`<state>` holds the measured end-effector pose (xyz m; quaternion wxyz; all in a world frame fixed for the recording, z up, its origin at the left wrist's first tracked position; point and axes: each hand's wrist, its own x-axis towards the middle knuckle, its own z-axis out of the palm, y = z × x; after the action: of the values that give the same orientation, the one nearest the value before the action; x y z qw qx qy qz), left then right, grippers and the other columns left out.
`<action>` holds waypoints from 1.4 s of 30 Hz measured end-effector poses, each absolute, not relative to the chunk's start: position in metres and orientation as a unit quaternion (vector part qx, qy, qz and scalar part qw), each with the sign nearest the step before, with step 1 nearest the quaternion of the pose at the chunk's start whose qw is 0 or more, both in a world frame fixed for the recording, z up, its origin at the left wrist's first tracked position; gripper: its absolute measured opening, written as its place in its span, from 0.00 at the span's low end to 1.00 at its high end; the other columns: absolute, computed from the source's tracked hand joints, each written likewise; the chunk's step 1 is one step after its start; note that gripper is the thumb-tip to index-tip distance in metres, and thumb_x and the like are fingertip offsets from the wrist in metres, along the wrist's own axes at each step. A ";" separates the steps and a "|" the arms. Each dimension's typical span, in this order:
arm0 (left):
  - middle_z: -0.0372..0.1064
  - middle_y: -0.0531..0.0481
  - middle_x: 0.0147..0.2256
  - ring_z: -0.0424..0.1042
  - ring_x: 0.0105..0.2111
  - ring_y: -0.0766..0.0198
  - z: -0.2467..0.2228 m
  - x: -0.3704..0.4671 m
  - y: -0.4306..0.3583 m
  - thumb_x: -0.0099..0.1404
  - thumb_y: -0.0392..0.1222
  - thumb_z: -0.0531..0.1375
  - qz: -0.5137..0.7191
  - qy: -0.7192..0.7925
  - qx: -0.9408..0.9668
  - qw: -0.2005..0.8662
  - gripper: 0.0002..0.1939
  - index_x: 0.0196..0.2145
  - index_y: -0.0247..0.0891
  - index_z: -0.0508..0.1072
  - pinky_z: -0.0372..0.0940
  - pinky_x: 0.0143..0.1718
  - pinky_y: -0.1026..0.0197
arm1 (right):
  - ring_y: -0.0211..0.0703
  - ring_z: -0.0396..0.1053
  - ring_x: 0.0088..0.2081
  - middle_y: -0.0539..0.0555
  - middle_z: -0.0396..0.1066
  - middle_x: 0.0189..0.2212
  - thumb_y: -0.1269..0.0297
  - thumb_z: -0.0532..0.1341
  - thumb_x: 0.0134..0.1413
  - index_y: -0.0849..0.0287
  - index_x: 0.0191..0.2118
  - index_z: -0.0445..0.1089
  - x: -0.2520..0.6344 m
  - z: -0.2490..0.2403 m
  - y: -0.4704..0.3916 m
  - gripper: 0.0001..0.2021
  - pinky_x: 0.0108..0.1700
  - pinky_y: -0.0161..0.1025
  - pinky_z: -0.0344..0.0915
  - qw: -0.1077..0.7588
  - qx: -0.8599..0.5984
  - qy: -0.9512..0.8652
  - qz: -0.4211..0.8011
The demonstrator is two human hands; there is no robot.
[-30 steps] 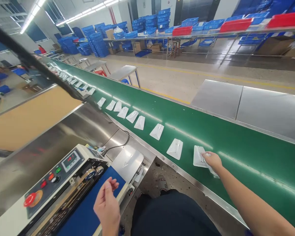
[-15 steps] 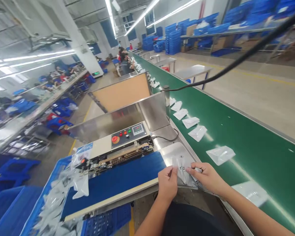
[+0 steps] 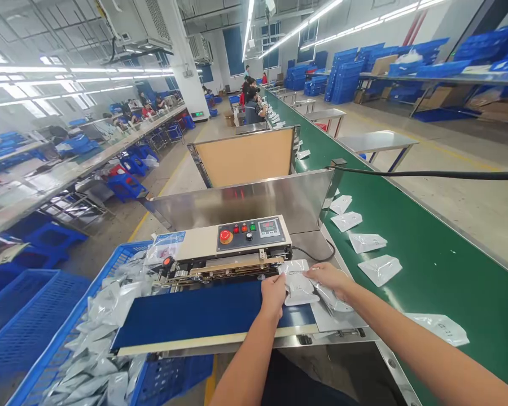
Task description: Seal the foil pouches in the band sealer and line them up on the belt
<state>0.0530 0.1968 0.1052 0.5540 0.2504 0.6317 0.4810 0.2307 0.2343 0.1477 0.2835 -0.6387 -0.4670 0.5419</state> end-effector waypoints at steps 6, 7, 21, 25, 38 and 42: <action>0.70 0.50 0.20 0.66 0.21 0.65 0.112 0.009 0.177 0.53 0.68 0.72 0.505 0.646 0.246 0.517 0.30 0.23 0.34 0.78 0.59 0.25 0.62 | 0.44 0.70 0.32 0.52 0.77 0.28 0.44 0.79 0.36 0.58 0.30 0.80 0.215 0.158 0.224 0.23 0.33 0.37 0.63 0.241 -0.629 -0.466 0.573; 0.74 0.47 0.25 0.70 0.25 0.62 0.115 0.000 0.169 0.55 0.67 0.72 0.513 0.651 0.244 0.504 0.29 0.25 0.34 0.80 0.64 0.29 0.61 | 0.47 0.73 0.36 0.55 0.80 0.33 0.44 0.80 0.35 0.57 0.34 0.82 0.219 0.160 0.218 0.24 0.35 0.38 0.66 0.246 -0.636 -0.465 0.565; 0.80 0.44 0.37 0.73 0.36 0.57 0.141 0.072 0.111 0.71 0.67 0.63 0.506 0.521 0.390 0.567 0.31 0.47 0.32 0.84 0.68 0.41 0.59 | 0.53 0.79 0.46 0.61 0.79 0.57 0.26 0.71 0.46 0.51 0.56 0.77 0.202 0.166 0.157 0.41 0.45 0.45 0.78 0.506 -0.533 -0.331 0.592; 0.70 0.50 0.27 0.63 0.29 0.62 0.134 0.062 0.123 0.73 0.65 0.59 0.485 0.565 0.441 0.501 0.29 0.31 0.36 0.79 0.57 0.32 0.62 | 0.53 0.76 0.39 0.60 0.82 0.38 0.26 0.70 0.46 0.56 0.40 0.80 0.221 0.143 0.150 0.35 0.42 0.45 0.75 0.451 -0.565 -0.423 0.546; 0.50 0.58 0.17 0.50 0.22 0.66 0.104 0.057 0.186 0.61 0.56 0.66 0.444 0.695 0.338 0.453 0.27 0.13 0.43 0.61 0.45 0.25 0.60 | 0.38 0.65 0.20 0.48 0.66 0.16 0.44 0.72 0.45 0.55 0.21 0.68 0.221 0.116 0.207 0.21 0.26 0.38 0.68 0.411 -0.647 -0.337 0.547; 0.55 0.57 0.18 0.54 0.22 0.66 0.100 0.028 0.181 0.60 0.65 0.66 0.476 0.698 0.308 0.436 0.29 0.16 0.40 0.67 0.51 0.24 0.62 | 0.39 0.69 0.23 0.50 0.71 0.20 0.45 0.74 0.46 0.57 0.23 0.73 0.189 0.118 0.217 0.21 0.29 0.38 0.73 0.388 -0.617 -0.357 0.584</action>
<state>0.0284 0.1811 0.1004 0.4365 0.3080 0.6984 0.4763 0.1890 0.2169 0.1180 0.3882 -0.6174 -0.3570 0.5837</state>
